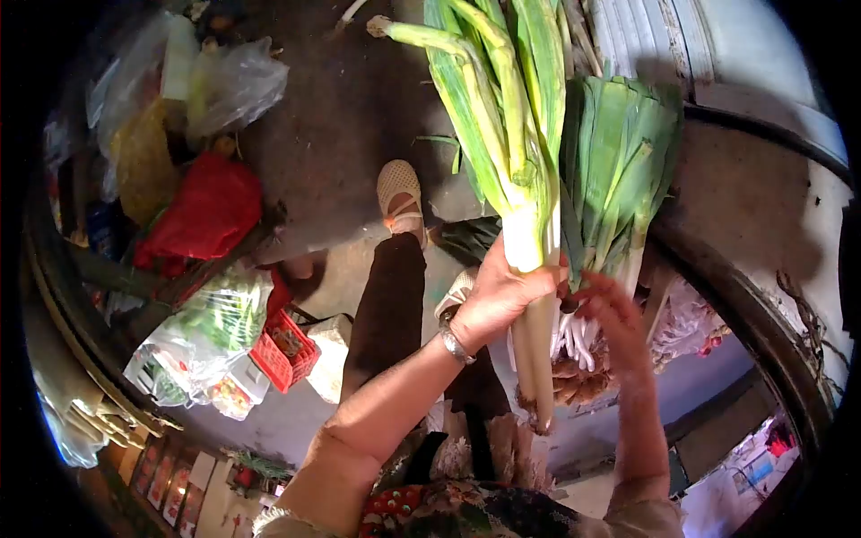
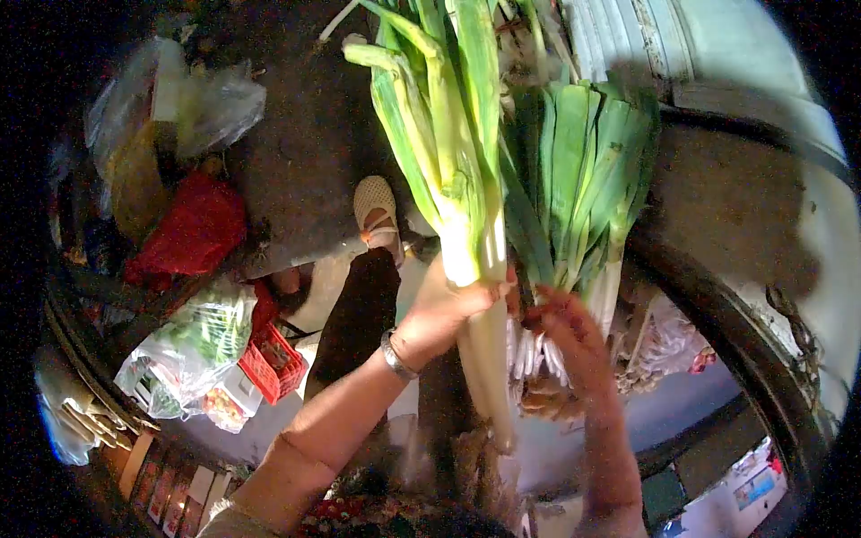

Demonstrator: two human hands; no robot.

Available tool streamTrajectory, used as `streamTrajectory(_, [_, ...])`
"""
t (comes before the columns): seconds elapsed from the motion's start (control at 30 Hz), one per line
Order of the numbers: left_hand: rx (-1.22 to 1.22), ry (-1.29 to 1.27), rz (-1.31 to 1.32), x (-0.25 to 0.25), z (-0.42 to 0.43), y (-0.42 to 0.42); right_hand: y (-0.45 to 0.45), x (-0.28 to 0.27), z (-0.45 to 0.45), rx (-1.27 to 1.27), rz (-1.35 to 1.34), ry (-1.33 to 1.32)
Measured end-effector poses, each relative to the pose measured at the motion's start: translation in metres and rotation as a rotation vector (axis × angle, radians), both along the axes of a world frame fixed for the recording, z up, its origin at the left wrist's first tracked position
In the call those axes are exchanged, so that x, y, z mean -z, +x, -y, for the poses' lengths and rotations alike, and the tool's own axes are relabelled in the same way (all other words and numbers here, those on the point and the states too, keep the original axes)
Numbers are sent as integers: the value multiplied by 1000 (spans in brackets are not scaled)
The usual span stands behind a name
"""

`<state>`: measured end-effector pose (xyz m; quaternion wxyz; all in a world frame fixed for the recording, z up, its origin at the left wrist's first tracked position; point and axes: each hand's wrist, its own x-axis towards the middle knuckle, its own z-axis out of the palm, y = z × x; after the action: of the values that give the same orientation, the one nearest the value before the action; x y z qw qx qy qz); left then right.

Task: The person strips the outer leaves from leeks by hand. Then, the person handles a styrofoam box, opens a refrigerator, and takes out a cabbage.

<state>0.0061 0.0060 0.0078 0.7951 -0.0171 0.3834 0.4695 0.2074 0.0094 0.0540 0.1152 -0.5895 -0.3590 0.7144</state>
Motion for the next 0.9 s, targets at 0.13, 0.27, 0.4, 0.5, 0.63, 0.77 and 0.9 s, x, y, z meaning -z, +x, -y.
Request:
streamTrajectory(0.13, [-47, 35, -135, 0, -3, 5, -72, -14, -78, -129, 149, 572])
streamTrajectory(0.27, [-102, 96, -230, 0, -5, 9, -134, 9, -114, -211, 408, 921])
streamTrajectory(0.4, [-66, 108, -287, 2, -6, 1, -147, 30, -121, -160, 358, 841])
streamTrajectory(0.5, [-33, 79, -304, 0, -7, -2, -151, 32, -123, -58, 203, 701])
streamTrajectory(0.63, [-50, 62, -235, 0, -8, -7, -153, 31, -125, 276, -71, 472])
streamTrajectory(0.77, [-14, 15, -309, 1, -12, -9, -147, 39, -119, 410, -200, 368])
streamTrajectory(0.9, [-21, -21, -325, 2, -11, -5, -161, 30, -128, 141, -2, 419])
